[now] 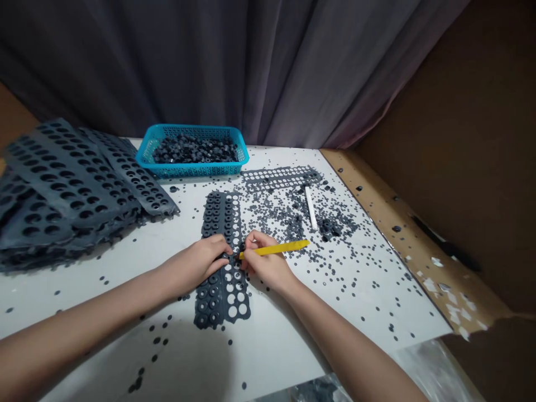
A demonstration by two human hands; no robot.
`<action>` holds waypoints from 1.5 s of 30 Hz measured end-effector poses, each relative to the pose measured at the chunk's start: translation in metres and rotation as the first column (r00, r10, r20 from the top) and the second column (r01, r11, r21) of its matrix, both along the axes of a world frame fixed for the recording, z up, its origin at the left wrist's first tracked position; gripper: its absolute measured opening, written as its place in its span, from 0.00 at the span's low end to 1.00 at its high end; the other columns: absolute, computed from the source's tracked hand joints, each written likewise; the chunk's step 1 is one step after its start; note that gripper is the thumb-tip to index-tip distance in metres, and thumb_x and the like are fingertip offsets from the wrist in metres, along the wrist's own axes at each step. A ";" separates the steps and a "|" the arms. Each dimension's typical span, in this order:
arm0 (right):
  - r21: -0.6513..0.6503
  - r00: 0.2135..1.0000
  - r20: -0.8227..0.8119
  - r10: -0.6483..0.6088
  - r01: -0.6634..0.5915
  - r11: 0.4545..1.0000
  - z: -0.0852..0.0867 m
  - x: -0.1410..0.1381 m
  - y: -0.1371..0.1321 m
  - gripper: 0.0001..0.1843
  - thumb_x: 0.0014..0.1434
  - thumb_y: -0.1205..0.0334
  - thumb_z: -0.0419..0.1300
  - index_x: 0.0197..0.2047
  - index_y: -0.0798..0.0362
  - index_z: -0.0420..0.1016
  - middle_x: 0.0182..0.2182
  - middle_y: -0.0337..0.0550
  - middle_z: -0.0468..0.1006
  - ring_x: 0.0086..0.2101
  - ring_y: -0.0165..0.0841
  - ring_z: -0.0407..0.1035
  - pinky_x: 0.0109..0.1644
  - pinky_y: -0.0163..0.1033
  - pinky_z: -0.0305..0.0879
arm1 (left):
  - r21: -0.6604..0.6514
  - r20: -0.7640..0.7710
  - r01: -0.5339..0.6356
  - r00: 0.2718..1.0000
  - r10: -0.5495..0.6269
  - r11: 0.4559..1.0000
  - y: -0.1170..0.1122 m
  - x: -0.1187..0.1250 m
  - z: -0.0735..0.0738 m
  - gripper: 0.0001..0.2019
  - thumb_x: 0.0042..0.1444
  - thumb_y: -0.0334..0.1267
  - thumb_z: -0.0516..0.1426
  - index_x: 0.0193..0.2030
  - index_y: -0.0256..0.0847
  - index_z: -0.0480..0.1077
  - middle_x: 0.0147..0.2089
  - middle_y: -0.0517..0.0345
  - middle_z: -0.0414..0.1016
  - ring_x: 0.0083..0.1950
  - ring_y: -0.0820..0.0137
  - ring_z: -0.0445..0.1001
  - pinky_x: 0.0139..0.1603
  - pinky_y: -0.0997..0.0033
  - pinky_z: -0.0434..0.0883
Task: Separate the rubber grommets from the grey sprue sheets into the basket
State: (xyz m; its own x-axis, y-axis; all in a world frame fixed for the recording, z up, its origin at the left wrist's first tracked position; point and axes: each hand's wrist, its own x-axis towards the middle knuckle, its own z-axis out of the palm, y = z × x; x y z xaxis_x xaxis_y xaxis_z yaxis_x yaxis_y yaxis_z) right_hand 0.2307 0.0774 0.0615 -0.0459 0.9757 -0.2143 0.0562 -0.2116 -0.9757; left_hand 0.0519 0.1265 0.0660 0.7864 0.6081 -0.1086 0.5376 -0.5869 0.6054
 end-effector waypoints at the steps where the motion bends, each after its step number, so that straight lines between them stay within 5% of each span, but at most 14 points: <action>1: 0.001 1.000 0.009 0.004 -0.004 1.000 0.000 0.000 0.000 0.05 0.46 0.71 0.51 0.25 0.51 0.59 0.14 0.31 0.68 0.14 0.25 0.59 0.17 0.29 0.55 | -0.001 -0.008 0.001 1.000 -0.001 1.000 0.000 0.000 0.001 0.08 0.60 0.34 0.48 0.42 0.39 0.66 0.40 0.54 0.66 0.41 0.68 0.68 0.43 0.69 0.65; 10: -0.026 0.999 0.016 0.044 -0.044 0.999 0.003 -0.001 0.000 0.06 0.46 0.71 0.52 0.24 0.51 0.59 0.16 0.32 0.69 0.15 0.25 0.61 0.18 0.29 0.57 | -0.002 -0.043 0.009 0.999 -0.009 1.000 -0.003 0.005 0.006 0.12 0.61 0.35 0.46 0.43 0.38 0.69 0.40 0.53 0.65 0.40 0.67 0.69 0.43 0.67 0.67; 18: 0.064 0.962 0.266 0.055 -0.074 0.995 0.001 -0.003 0.001 0.07 0.46 0.71 0.51 0.22 0.51 0.57 0.14 0.31 0.63 0.17 0.25 0.57 0.19 0.29 0.48 | -0.001 -0.032 -0.005 0.999 0.005 1.000 -0.003 0.007 0.012 0.12 0.59 0.35 0.46 0.41 0.39 0.70 0.39 0.53 0.65 0.37 0.68 0.69 0.41 0.69 0.68; 28: 0.113 0.951 0.308 0.024 -0.062 0.992 0.003 -0.005 -0.001 0.07 0.46 0.70 0.51 0.21 0.51 0.56 0.14 0.30 0.60 0.17 0.25 0.55 0.21 0.30 0.47 | 0.166 -0.333 0.062 0.943 -0.003 0.984 -0.021 0.016 0.020 0.14 0.54 0.20 0.43 0.36 0.35 0.67 0.38 0.49 0.67 0.40 0.62 0.67 0.40 0.65 0.66; 34: 0.086 0.958 0.283 0.035 -0.061 0.994 0.000 -0.004 0.000 0.07 0.46 0.70 0.52 0.22 0.51 0.57 0.14 0.31 0.62 0.18 0.25 0.55 0.21 0.30 0.46 | 0.038 0.020 -0.064 0.998 0.063 0.997 -0.005 0.008 0.005 0.10 0.61 0.33 0.44 0.36 0.37 0.66 0.36 0.54 0.68 0.37 0.68 0.68 0.39 0.69 0.65; 41: 0.054 0.969 0.243 0.044 -0.059 0.997 -0.002 -0.004 0.000 0.07 0.46 0.71 0.51 0.22 0.51 0.57 0.14 0.31 0.64 0.16 0.25 0.58 0.19 0.29 0.47 | -0.097 0.121 -0.258 0.955 0.269 0.961 0.014 -0.001 0.016 0.10 0.58 0.40 0.50 0.36 0.39 0.70 0.35 0.56 0.72 0.36 0.67 0.69 0.37 0.70 0.63; 43: 0.038 0.979 0.195 0.054 -0.062 0.997 -0.003 -0.003 0.000 0.07 0.46 0.71 0.52 0.22 0.51 0.57 0.14 0.32 0.66 0.16 0.25 0.59 0.19 0.29 0.49 | -0.262 0.148 -0.336 0.912 0.382 0.905 0.018 -0.005 0.019 0.10 0.57 0.42 0.52 0.37 0.38 0.70 0.29 0.59 0.69 0.28 0.71 0.65 0.29 0.73 0.60; 45: 0.015 0.993 0.096 0.065 -0.067 0.998 -0.003 0.000 0.000 0.06 0.47 0.71 0.52 0.23 0.51 0.58 0.15 0.32 0.68 0.16 0.25 0.59 0.18 0.28 0.51 | -0.572 0.177 -0.327 0.846 0.503 0.752 0.017 -0.008 0.019 0.11 0.55 0.43 0.54 0.40 0.38 0.68 0.24 0.63 0.62 0.22 0.76 0.57 0.22 0.77 0.53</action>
